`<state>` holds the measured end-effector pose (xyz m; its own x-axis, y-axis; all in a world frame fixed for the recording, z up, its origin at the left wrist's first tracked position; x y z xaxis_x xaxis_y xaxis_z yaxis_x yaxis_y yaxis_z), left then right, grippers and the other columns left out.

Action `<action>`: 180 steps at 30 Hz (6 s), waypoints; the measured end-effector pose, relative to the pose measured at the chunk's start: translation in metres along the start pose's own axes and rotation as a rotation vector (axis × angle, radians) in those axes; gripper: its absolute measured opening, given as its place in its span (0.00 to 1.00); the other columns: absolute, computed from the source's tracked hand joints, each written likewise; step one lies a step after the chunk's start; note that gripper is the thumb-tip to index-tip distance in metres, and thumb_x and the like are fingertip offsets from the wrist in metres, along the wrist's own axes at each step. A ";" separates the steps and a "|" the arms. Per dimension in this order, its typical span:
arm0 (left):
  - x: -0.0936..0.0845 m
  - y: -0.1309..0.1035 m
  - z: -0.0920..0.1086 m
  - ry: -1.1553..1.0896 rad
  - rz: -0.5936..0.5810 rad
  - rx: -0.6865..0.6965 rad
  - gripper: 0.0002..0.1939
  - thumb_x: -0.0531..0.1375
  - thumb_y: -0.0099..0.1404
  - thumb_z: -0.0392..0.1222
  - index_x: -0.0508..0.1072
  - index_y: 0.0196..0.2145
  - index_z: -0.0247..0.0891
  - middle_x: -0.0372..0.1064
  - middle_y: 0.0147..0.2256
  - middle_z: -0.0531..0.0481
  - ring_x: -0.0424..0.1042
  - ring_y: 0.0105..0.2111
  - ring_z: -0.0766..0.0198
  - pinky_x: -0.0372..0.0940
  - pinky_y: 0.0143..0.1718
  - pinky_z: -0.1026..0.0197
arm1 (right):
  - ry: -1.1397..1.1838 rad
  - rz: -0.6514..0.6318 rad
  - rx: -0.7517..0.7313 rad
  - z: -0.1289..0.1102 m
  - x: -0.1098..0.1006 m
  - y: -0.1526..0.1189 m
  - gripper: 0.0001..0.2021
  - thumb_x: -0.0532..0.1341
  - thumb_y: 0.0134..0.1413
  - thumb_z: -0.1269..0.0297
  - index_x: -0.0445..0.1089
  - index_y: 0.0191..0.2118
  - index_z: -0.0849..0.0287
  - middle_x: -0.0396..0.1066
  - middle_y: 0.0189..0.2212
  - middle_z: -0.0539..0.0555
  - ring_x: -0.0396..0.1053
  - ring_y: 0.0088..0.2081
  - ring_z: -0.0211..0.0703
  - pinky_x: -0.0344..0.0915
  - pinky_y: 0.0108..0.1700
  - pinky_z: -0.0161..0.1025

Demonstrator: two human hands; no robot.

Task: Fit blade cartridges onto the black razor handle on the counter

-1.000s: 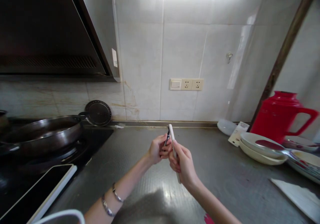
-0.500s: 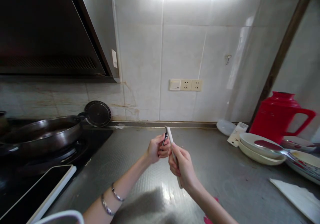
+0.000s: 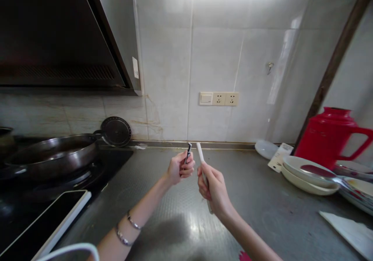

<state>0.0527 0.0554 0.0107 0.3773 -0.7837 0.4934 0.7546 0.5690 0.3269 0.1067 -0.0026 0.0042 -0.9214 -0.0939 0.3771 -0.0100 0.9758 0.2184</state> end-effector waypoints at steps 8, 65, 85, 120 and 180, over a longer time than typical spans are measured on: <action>-0.014 -0.002 0.005 0.085 0.163 0.023 0.18 0.52 0.61 0.53 0.57 0.23 0.37 0.42 0.13 0.62 0.35 0.09 0.77 0.37 0.07 0.73 | -0.023 -0.058 -0.027 0.006 0.022 0.013 0.20 0.56 0.51 0.47 0.58 0.22 0.60 0.49 0.07 0.40 0.40 0.09 0.24 0.37 0.11 0.25; -0.025 -0.002 0.023 0.987 0.439 0.286 0.10 0.50 0.62 0.47 0.61 0.29 0.37 0.60 0.20 0.56 0.58 0.20 0.70 0.53 0.23 0.67 | 0.157 -0.123 0.120 0.027 0.020 -0.003 0.17 0.58 0.50 0.48 0.57 0.27 0.58 0.47 0.12 0.38 0.36 0.12 0.24 0.34 0.11 0.24; -0.016 -0.002 0.023 1.020 0.392 0.298 0.11 0.48 0.64 0.46 0.60 0.29 0.38 0.59 0.19 0.57 0.58 0.19 0.70 0.53 0.23 0.66 | 0.169 -0.111 0.064 0.030 0.017 -0.001 0.17 0.57 0.51 0.48 0.58 0.27 0.58 0.46 0.11 0.39 0.36 0.12 0.24 0.35 0.12 0.25; -0.014 -0.001 0.020 1.054 0.357 0.279 0.13 0.45 0.66 0.50 0.57 0.31 0.38 0.56 0.16 0.60 0.57 0.15 0.72 0.53 0.18 0.69 | 0.145 -0.099 0.004 0.033 0.008 0.005 0.15 0.56 0.54 0.51 0.59 0.27 0.58 0.48 0.11 0.39 0.37 0.12 0.24 0.37 0.11 0.24; -0.023 -0.001 0.015 0.999 0.365 0.261 0.16 0.45 0.65 0.54 0.55 0.30 0.38 0.54 0.16 0.61 0.55 0.14 0.73 0.53 0.18 0.69 | 0.138 -0.216 0.033 0.037 0.004 0.010 0.15 0.55 0.54 0.49 0.59 0.30 0.58 0.48 0.11 0.39 0.37 0.12 0.25 0.36 0.12 0.24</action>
<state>0.0348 0.0762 0.0115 0.9093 -0.3385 -0.2423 0.4162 0.7508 0.5130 0.0881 0.0139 -0.0256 -0.8350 -0.3242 0.4446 -0.2154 0.9361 0.2780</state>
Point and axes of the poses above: each hand's wrist, its own y-axis towards the middle knuckle, its own x-axis out of the palm, z = x × y, the point moved 8 cm from there along y, towards the middle knuckle
